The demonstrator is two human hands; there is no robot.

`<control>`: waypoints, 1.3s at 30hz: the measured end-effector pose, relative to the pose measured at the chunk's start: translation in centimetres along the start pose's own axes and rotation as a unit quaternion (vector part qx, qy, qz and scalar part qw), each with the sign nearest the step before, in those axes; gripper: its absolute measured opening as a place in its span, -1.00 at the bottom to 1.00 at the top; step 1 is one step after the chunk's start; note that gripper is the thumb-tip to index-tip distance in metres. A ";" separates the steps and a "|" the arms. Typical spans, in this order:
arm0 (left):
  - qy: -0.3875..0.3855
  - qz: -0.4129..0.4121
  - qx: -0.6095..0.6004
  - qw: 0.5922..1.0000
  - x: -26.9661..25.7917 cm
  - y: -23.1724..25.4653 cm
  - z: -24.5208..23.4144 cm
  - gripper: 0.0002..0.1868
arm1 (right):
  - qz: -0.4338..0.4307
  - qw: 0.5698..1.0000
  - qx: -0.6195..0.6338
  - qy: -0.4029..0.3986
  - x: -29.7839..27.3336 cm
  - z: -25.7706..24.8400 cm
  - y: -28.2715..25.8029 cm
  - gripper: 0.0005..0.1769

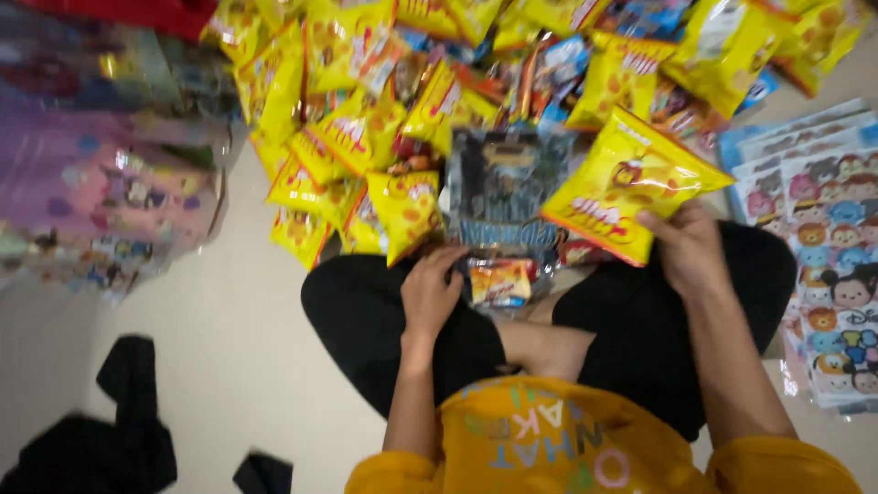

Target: Packing small snack bags and sticker sheets into larger decorative plastic bags to create gift sets.

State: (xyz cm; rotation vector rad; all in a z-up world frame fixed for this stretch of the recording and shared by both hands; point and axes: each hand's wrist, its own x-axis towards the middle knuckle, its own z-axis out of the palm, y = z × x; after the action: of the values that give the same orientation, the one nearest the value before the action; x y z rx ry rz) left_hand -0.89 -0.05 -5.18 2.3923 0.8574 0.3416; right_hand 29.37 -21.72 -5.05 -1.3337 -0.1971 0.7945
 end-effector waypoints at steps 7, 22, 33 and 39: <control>-0.073 -0.097 -0.095 0.988 0.2 1.3 -2.7 -0.51 | 0.034 0.992 -0.016 -0.118 -1.6 6.7 10.3 -0.33; -0.104 -0.082 -0.100 0.986 0.6 2.4 -4.1 -0.57 | -0.184 0.836 -0.471 -0.211 -1.4 2.9 12.9 -0.56; -0.070 -0.079 -0.074 0.992 0.4 1.6 -0.8 -0.54 | 0.170 0.796 -0.553 -0.179 -2.7 3.4 12.7 -0.53; -0.011 -0.021 -0.142 0.990 0.4 4.5 6.7 -0.52 | 0.154 0.800 -0.563 -0.141 -0.1 -2.5 8.6 -0.57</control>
State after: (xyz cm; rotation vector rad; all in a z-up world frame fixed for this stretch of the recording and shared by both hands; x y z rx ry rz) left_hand 4.44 -5.55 -7.89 2.1082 0.7902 0.3927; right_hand 27.18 -23.56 -13.52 -2.4063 -0.7982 1.2285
